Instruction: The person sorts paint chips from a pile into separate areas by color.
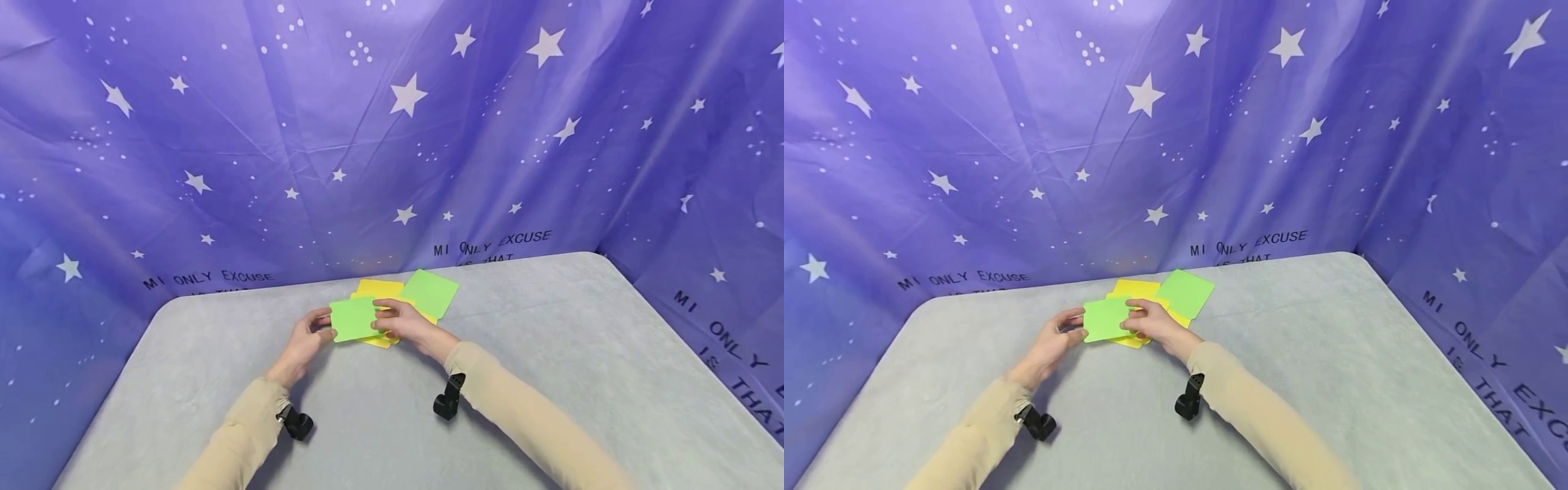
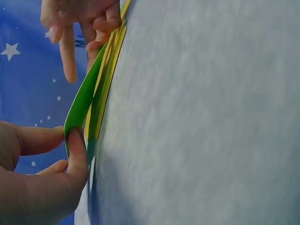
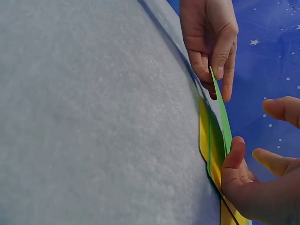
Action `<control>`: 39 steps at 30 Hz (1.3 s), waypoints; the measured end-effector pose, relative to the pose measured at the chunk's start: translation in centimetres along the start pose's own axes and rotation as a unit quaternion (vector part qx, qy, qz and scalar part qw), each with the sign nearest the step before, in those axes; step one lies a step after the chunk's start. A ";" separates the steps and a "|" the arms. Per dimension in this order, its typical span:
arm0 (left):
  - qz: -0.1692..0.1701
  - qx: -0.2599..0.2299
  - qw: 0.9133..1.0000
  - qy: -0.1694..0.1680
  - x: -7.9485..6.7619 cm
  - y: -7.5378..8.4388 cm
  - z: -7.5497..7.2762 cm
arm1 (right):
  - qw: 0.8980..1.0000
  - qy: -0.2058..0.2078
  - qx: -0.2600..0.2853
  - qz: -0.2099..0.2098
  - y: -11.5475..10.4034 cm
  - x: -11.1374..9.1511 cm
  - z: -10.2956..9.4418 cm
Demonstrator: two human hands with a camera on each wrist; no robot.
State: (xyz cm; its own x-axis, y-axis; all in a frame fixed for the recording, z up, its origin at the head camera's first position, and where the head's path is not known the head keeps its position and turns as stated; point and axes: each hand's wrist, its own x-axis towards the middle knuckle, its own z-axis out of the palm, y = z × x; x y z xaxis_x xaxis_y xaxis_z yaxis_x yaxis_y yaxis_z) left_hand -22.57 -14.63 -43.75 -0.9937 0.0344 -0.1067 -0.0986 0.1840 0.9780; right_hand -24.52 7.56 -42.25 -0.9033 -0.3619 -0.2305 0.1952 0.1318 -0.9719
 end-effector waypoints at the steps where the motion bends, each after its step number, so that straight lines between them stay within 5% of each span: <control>1: -0.001 -0.012 1.000 -0.002 -0.1 -0.1 0.2 | 1.000 0.001 -0.003 -0.005 0.0 -0.2 -0.1; 8: 0.004 -0.085 0.996 -0.018 -0.3 -0.1 2.3 | 0.997 0.048 -0.048 -0.045 0.3 -1.8 -1.8; 25: 0.021 -0.161 0.984 -0.078 -0.9 0.9 7.7 | 0.982 0.122 -0.112 -0.092 2.2 -5.6 -6.5; 39: 0.025 -0.160 0.976 -0.148 -1.8 1.4 12.0 | 0.977 0.152 -0.104 -0.106 2.9 -9.1 -9.7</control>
State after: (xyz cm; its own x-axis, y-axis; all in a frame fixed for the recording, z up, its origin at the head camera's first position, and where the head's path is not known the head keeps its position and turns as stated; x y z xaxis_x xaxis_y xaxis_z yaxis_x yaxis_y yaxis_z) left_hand -20.33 -2.68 -44.36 -0.9433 0.3267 -0.0584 -0.1093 -0.1396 0.9842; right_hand -19.47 20.15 -42.51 -0.9930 -0.1144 0.0304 -0.0616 0.2795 -0.9582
